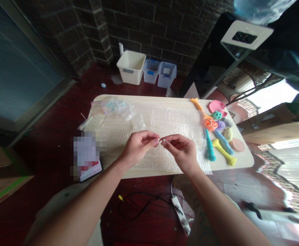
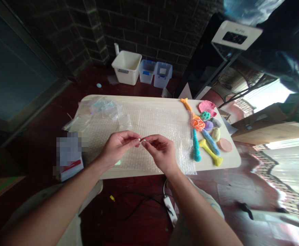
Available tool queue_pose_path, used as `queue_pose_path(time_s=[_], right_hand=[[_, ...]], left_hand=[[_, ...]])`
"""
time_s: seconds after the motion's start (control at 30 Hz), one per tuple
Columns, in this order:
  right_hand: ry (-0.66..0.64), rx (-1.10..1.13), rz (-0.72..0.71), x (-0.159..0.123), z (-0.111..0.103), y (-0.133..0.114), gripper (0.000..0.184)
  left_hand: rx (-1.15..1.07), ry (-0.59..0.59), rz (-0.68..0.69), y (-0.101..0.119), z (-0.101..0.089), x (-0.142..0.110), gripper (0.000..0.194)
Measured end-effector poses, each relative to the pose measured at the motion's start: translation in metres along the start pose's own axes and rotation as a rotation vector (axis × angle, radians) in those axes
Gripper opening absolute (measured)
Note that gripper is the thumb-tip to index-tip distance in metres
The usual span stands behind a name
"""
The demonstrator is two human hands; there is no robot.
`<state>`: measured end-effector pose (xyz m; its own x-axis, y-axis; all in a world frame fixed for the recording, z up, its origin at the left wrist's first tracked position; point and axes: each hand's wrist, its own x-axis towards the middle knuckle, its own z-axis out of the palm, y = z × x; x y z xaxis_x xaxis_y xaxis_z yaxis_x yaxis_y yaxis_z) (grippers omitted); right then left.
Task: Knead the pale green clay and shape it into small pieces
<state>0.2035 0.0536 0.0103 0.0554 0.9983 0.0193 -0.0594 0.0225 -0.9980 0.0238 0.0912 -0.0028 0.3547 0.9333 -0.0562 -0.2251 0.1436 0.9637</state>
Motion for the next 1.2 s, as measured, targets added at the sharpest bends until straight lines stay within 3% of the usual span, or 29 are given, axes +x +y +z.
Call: queue_pose_path(time_s=[0.2,1.2], right_hand=[[-0.023,-0.022,-0.096,0.0005,0.0011,-0.0007,0.008],[-0.100,0.053,-0.033,0.0012,0.0038,0.0006,0.016]], left_hand=[[-0.023,-0.013,0.016,0.0001,0.0006,-0.0010,0.022],[-0.001,-0.024,-0.024,-0.0028,-0.0029,-0.0014,0.021]])
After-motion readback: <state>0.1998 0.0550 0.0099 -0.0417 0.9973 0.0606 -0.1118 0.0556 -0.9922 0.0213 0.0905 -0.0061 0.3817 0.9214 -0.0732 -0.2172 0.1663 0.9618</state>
